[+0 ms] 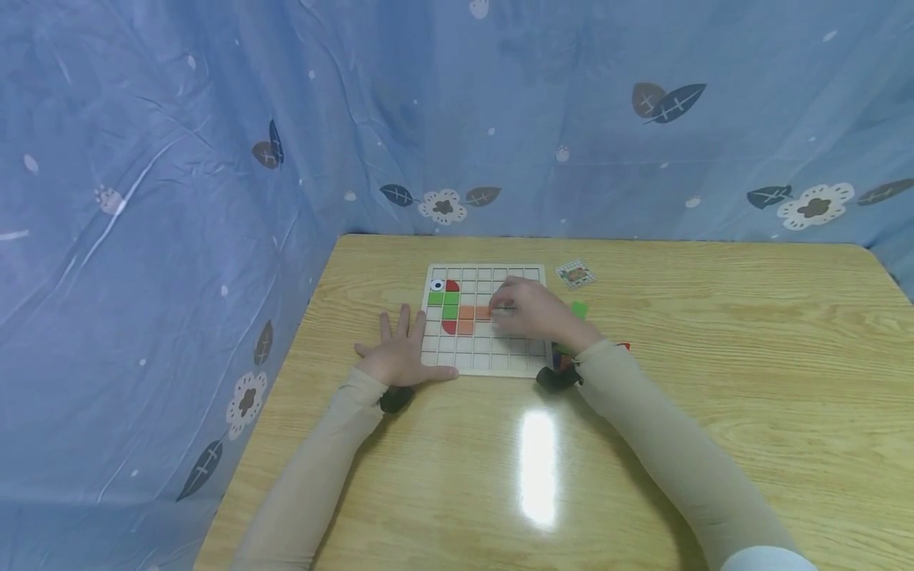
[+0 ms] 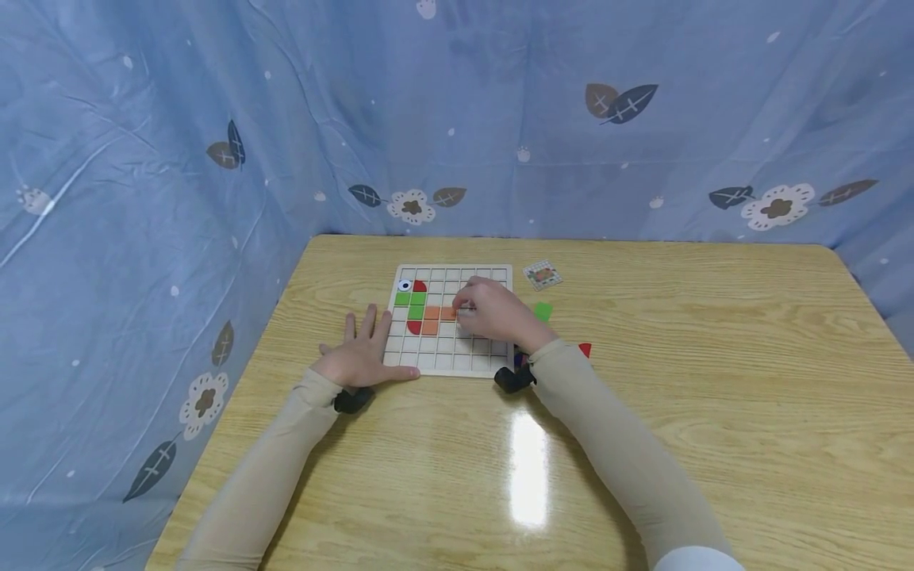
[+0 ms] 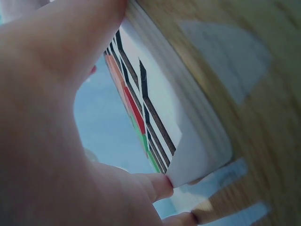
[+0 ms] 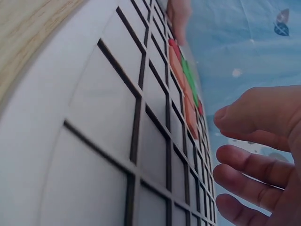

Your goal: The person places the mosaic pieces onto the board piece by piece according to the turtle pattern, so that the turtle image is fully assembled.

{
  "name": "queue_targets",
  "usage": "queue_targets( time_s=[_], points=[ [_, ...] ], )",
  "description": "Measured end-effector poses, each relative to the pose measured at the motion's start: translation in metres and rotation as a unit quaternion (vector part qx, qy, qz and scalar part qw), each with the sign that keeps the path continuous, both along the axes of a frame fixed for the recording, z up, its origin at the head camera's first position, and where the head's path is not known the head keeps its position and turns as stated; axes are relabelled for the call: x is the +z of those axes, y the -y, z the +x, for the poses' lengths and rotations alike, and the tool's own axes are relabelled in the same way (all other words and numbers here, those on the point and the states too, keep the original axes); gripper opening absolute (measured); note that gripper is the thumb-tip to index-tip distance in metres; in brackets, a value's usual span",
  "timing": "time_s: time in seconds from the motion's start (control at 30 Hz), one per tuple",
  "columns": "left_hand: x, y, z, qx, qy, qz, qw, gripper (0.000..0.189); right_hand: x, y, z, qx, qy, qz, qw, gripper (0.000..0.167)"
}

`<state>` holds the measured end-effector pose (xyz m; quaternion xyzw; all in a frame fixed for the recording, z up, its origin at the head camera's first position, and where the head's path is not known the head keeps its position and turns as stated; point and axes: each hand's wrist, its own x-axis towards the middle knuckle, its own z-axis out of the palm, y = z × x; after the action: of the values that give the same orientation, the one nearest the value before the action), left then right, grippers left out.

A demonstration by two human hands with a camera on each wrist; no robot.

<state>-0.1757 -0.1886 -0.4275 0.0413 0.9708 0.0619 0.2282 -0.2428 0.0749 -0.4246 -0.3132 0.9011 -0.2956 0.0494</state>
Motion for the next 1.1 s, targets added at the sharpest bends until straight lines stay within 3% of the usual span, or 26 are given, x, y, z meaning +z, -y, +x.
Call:
queue_targets(
  time_s=[0.5,0.77,1.1],
  points=[
    [0.002,-0.001,-0.001,-0.002,-0.005,0.013,0.9999,0.129,0.001,-0.063,0.014,-0.032,0.033,-0.001,0.9989,0.027],
    [0.003,0.0,0.0,-0.002,-0.002,0.011,0.9999,0.13,0.006,-0.091,0.008,-0.051,0.006,0.057,0.997,0.033],
    [0.004,0.0,0.001,-0.004,-0.002,0.013,0.9999,0.13,0.01,-0.106,0.009,-0.04,0.031,0.11,0.9927,0.047]
  ],
)
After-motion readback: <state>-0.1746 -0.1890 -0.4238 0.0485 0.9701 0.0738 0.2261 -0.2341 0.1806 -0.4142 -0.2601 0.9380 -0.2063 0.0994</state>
